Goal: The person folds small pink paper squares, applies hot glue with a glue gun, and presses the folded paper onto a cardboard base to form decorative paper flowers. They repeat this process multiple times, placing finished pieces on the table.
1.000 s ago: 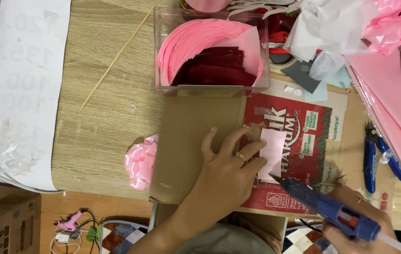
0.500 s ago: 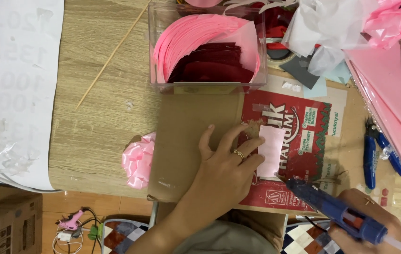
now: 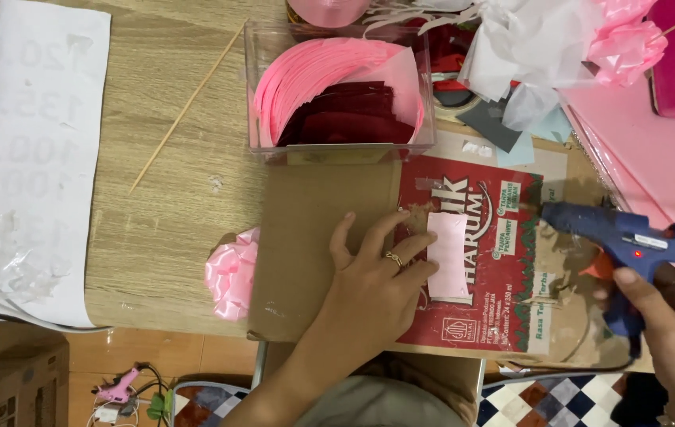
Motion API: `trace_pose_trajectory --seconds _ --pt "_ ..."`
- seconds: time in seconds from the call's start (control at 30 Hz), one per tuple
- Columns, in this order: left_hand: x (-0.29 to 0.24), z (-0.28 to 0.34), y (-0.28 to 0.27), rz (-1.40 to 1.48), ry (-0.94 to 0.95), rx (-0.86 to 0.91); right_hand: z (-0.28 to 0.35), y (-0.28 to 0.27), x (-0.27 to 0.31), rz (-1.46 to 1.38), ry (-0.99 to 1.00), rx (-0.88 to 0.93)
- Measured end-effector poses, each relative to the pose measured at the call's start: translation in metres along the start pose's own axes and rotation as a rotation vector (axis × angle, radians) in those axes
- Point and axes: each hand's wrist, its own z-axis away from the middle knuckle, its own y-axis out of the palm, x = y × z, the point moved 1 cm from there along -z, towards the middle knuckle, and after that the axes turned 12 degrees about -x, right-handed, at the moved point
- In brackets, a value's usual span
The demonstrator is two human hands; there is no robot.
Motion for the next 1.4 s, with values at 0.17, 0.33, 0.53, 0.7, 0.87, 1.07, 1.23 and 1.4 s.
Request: trace_pose_trajectory --seconds 0.17,0.33,0.53,0.7,0.87,1.07,1.23,1.4 --pt "0.001 0.002 0.005 0.039 -0.023 -0.050 -0.023 0.002 -0.014 0.149 -0.144 0.012" --pt "0.000 -0.001 -0.001 0.044 -0.014 -0.012 -0.026 0.005 -0.022 0.280 -0.194 -0.121" --pt "0.000 0.000 -0.001 0.072 -0.031 -0.002 -0.013 0.013 -0.025 0.572 -0.746 -0.222" --pt "0.002 0.002 0.003 0.086 -0.043 0.000 0.028 0.067 0.028 0.368 -0.786 0.109" --pt "0.002 0.001 0.002 0.076 -0.033 0.000 0.039 0.100 0.047 0.314 -0.824 0.183" --pt "0.000 0.000 -0.003 0.139 -0.024 -0.016 0.039 0.105 0.053 0.128 -0.574 0.291" --pt "-0.005 -0.007 -0.017 0.246 -0.246 -0.179 0.046 0.090 0.064 -0.102 -0.192 0.387" --pt "-0.005 -0.003 -0.020 0.384 -0.356 -0.094 0.054 0.088 0.066 -0.252 0.023 0.487"
